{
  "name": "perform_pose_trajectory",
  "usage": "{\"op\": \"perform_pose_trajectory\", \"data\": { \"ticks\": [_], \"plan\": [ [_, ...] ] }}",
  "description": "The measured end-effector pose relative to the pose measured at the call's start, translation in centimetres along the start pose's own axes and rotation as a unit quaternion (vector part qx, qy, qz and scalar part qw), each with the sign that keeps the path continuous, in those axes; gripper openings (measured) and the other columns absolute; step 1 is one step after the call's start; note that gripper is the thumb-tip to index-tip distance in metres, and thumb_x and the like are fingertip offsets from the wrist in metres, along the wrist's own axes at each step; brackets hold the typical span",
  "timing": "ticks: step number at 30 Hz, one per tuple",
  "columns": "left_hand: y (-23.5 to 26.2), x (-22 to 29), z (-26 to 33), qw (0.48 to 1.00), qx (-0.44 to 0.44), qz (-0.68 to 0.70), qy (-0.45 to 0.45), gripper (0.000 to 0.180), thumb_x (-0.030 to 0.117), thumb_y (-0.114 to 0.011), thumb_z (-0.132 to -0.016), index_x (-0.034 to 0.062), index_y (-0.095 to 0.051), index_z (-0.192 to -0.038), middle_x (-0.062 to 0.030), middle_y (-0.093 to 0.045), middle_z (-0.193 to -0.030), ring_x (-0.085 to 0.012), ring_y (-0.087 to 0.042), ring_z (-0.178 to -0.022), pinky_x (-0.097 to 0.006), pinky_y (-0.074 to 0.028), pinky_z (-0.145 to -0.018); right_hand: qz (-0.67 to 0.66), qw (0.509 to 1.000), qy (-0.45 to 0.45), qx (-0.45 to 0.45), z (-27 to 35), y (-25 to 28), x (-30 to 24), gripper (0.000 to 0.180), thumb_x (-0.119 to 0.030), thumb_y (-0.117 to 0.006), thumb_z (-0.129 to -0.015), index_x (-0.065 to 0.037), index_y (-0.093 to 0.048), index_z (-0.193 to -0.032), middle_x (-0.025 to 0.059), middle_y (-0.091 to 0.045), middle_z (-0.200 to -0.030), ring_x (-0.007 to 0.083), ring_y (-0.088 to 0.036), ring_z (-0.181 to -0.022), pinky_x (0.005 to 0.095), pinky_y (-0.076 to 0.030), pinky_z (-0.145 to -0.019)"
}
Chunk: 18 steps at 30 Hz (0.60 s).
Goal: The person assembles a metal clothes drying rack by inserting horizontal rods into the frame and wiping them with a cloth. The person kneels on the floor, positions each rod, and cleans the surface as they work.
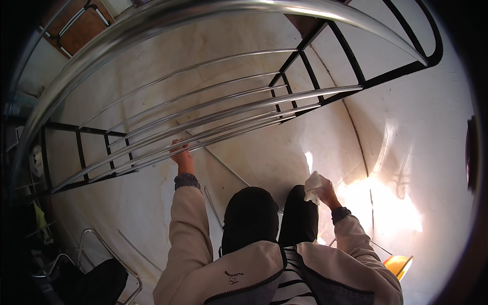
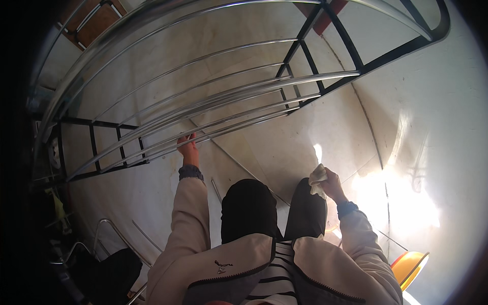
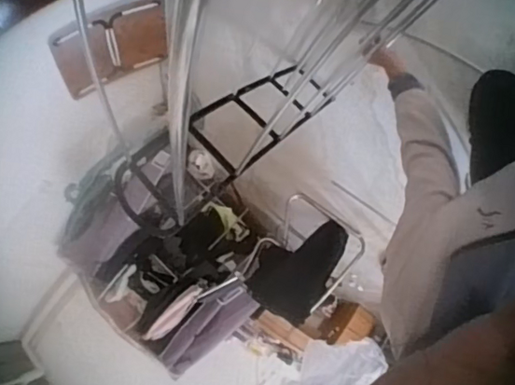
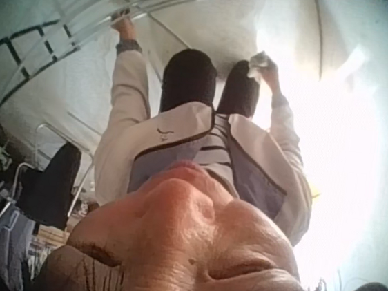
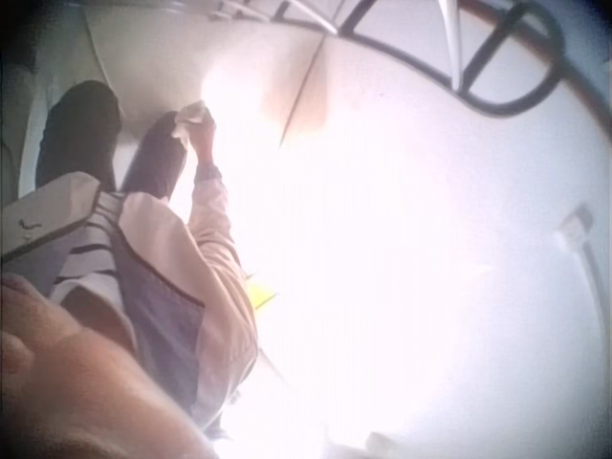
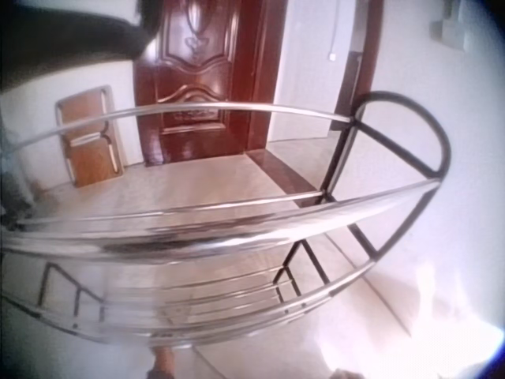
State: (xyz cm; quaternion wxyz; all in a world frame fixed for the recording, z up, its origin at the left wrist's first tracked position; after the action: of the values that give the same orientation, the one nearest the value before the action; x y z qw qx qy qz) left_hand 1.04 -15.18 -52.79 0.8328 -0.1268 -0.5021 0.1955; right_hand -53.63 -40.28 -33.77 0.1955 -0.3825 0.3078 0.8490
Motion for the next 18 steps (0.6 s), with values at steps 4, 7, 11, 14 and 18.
{"op": "perform_pose_trajectory", "data": {
  "ticks": [4,7,11,14,18],
  "plan": [
    [0.0,0.1,0.1,1.0,0.002,0.0,0.012,0.018,0.015,-0.057,-0.091,0.0093,-0.049,-0.076,-0.0018,-0.045,-0.061,-0.0136,-0.043,-0.048,-0.03,-0.034,-0.044,0.043,0.999,-0.001,0.017,0.0,0.4,0.7,0.03,0.002,-0.068,-0.078,-0.002,-0.065,-0.108,0.0084,-0.072,-0.094,0.0176,-0.07,-0.093,0.0344,-0.055,-0.084],
    [0.0,-0.2,-0.2,1.0,-0.006,0.002,0.012,0.018,0.015,-0.058,-0.092,0.0092,-0.05,-0.077,-0.0024,-0.048,-0.062,-0.0142,-0.045,-0.049,-0.03,-0.036,-0.045,0.049,0.999,0.0,0.021,0.0,0.6,1.1,0.03,0.0,-0.07,-0.078,-0.002,-0.065,-0.108,0.0095,-0.072,-0.094,0.018,-0.07,-0.092,0.0348,-0.054,-0.084],
    [0.7,-0.8,-0.7,1.0,0.011,0.01,0.006,0.017,0.015,-0.061,-0.092,0.0083,-0.053,-0.079,-0.0044,-0.054,-0.067,-0.0161,-0.054,-0.054,-0.029,-0.043,-0.047,0.052,0.998,0.014,0.021,0.0,0.6,1.1,0.026,-0.001,-0.067,-0.08,-0.002,-0.065,-0.106,0.0082,-0.072,-0.093,0.0166,-0.068,-0.089,0.033,-0.053,-0.081],
    [1.1,-1.2,-1.1,1.0,0.019,0.007,0.012,0.014,0.015,-0.062,-0.092,0.0072,-0.056,-0.084,-0.0064,-0.059,-0.071,-0.0178,-0.06,-0.058,-0.029,-0.046,-0.048,0.058,0.998,0.022,0.025,-0.1,0.6,1.0,0.022,-0.002,-0.064,-0.081,-0.001,-0.064,-0.104,0.0072,-0.071,-0.092,0.0153,-0.067,-0.087,0.0315,-0.053,-0.079],
    [1.2,-1.6,-1.6,1.0,0.017,0.004,0.016,0.012,0.017,-0.062,-0.093,0.0067,-0.058,-0.088,-0.0074,-0.061,-0.072,-0.0194,-0.063,-0.06,-0.029,-0.048,-0.049,0.04,0.999,-0.012,0.019,-0.2,0.6,1.6,0.032,-0.003,-0.072,-0.077,-0.003,-0.065,-0.108,0.0095,-0.072,-0.094,0.0188,-0.069,-0.092,0.0351,-0.053,-0.084]
  ]
}}
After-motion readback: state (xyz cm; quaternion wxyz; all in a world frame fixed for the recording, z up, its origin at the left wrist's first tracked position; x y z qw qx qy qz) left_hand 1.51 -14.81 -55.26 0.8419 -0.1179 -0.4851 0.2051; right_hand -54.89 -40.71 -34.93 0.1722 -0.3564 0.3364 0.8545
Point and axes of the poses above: each hand's wrist, its own z-axis away from the middle knuckle, its own y-axis out of the back of the hand, x = y × z, the point moved 9 cm from there along -z, towards the middle knuckle
